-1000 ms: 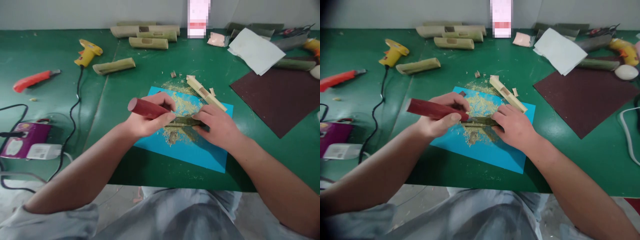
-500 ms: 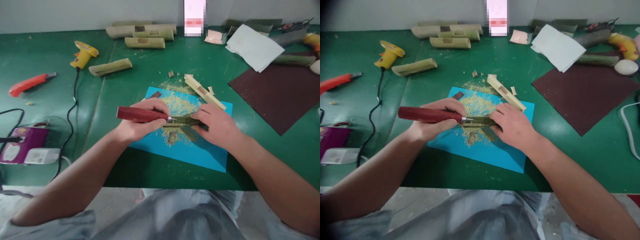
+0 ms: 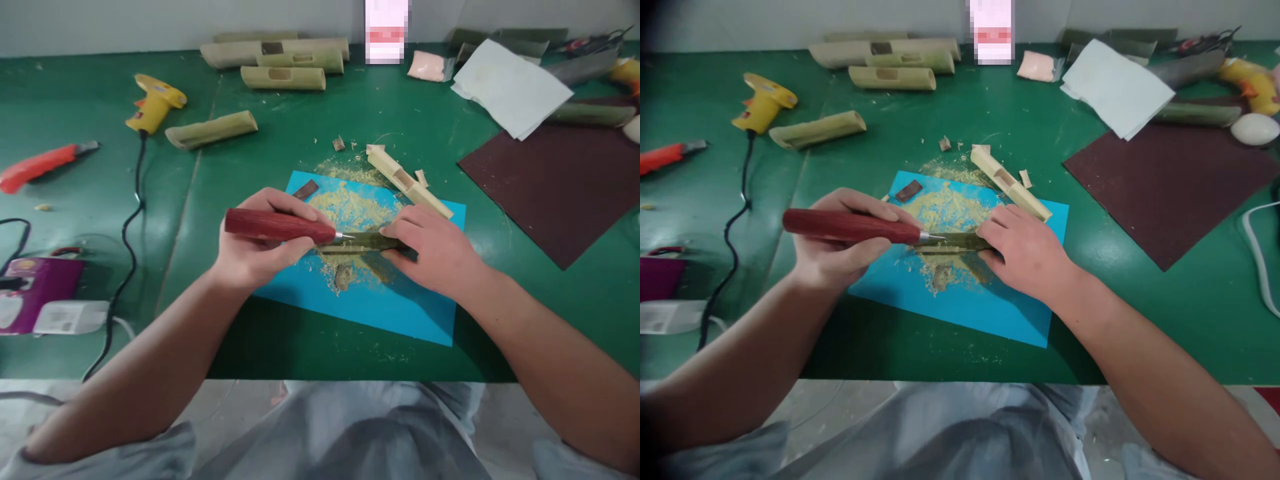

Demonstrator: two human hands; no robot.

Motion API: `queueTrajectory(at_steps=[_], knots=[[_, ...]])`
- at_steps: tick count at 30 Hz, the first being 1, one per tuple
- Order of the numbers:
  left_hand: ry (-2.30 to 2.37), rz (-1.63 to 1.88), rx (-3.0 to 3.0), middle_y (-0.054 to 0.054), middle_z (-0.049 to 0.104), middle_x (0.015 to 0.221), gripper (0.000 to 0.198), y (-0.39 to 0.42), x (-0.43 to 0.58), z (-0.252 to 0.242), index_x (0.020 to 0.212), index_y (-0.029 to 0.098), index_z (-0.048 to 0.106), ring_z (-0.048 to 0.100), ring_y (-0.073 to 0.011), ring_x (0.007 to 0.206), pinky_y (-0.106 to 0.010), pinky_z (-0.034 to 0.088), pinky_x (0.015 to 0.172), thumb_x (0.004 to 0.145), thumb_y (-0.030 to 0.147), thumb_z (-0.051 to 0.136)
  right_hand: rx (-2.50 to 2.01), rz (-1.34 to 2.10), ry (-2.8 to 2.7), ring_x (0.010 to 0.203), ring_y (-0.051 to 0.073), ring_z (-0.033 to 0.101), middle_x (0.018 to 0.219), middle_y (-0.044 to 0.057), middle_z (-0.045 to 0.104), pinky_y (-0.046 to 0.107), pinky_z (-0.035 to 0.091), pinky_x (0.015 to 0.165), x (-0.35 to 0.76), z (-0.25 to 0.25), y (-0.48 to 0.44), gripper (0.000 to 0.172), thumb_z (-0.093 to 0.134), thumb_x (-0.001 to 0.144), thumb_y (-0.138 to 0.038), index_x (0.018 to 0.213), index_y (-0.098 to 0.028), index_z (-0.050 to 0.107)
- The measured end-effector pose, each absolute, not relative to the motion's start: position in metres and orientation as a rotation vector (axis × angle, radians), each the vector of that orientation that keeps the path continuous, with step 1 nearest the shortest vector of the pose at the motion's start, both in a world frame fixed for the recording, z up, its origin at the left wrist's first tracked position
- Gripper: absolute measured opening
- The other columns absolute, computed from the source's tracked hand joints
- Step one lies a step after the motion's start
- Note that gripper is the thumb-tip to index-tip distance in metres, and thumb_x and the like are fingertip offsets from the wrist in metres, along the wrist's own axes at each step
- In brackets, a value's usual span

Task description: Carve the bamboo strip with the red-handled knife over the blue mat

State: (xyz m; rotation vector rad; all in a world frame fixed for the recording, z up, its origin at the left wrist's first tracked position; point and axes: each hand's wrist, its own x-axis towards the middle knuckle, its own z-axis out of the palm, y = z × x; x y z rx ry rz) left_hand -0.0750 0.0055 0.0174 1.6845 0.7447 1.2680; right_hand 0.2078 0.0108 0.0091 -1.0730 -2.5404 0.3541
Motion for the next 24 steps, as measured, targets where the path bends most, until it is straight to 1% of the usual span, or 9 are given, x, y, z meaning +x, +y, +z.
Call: queueTrajectory(at_steps=[2,4,8,10,13,18,22,24], knots=[[0.807,1.239,1.697,-0.008,0.082,0.098,0.026,0.004,-0.077,0.018,0.107,0.016,0.073,0.080,-0.0226,0.089,-0.035,0.066,0.079,0.082,0.018,0.083,-1.066,0.363,-2.539,0.102,0.029,0.064,0.106,0.013,0.070,0.041,0.053,0.085,0.208,0.009,0.011,0.017,0.064,0.096,-0.027,0.106,-0.016,0.071],[0.850,1.236,1.715,-0.006,0.082,0.097,0.026,0.003,-0.079,0.018,0.106,0.019,0.075,0.080,-0.0220,0.088,-0.035,0.065,0.077,0.082,0.021,0.084,-1.067,0.366,-2.532,0.102,0.029,0.065,0.106,0.013,0.070,0.041,0.053,0.084,0.209,0.009,0.011,0.017,0.065,0.095,-0.027,0.106,-0.016,0.072],[0.842,1.309,1.714,-0.007,0.082,0.094,0.026,0.004,-0.081,0.015,0.102,0.015,0.076,0.079,-0.0219,0.083,-0.032,0.064,0.072,0.078,0.021,0.086,-1.073,0.360,-2.525,0.102,0.029,0.065,0.107,0.014,0.070,0.041,0.053,0.083,0.208,0.009,0.011,0.017,0.067,0.093,-0.026,0.105,-0.016,0.072],[0.855,1.306,1.702,-0.008,0.082,0.094,0.026,0.005,-0.081,0.014,0.102,0.014,0.076,0.079,-0.0220,0.083,-0.032,0.063,0.073,0.078,0.020,0.085,-1.069,0.362,-2.526,0.102,0.030,0.065,0.106,0.014,0.070,0.042,0.053,0.083,0.208,0.008,0.011,0.017,0.067,0.093,-0.026,0.105,-0.015,0.072],[0.873,1.291,1.697,-0.009,0.082,0.094,0.026,0.005,-0.082,0.014,0.102,0.014,0.076,0.079,-0.0219,0.083,-0.033,0.063,0.075,0.079,0.020,0.085,-1.062,0.373,-2.519,0.102,0.031,0.065,0.107,0.015,0.070,0.043,0.054,0.083,0.208,0.009,0.011,0.017,0.067,0.093,-0.026,0.105,-0.015,0.072],[0.862,1.327,1.697,-0.009,0.081,0.092,0.027,0.007,-0.084,0.013,0.100,0.014,0.077,0.078,-0.0236,0.080,-0.036,0.062,0.072,0.075,0.018,0.086,-1.074,0.363,-2.513,0.103,0.029,0.066,0.108,0.014,0.071,0.042,0.054,0.084,0.208,0.009,0.010,0.015,0.067,0.093,-0.026,0.103,-0.017,0.072],[0.865,1.315,1.686,-0.009,0.082,0.093,0.027,0.008,-0.086,0.013,0.101,0.015,0.078,0.078,-0.0238,0.081,-0.034,0.061,0.069,0.075,0.017,0.087,-1.067,0.364,-2.517,0.102,0.030,0.065,0.107,0.014,0.071,0.043,0.054,0.084,0.208,0.008,0.010,0.015,0.066,0.093,-0.026,0.104,-0.017,0.071],[0.893,1.279,1.684,-0.009,0.082,0.094,0.030,0.009,-0.089,0.015,0.101,0.016,0.079,0.078,-0.0233,0.081,-0.035,0.062,0.071,0.073,0.019,0.090,-1.067,0.367,-2.510,0.102,0.030,0.065,0.108,0.014,0.070,0.043,0.054,0.084,0.208,0.008,0.010,0.015,0.066,0.093,-0.026,0.104,-0.017,0.071]])
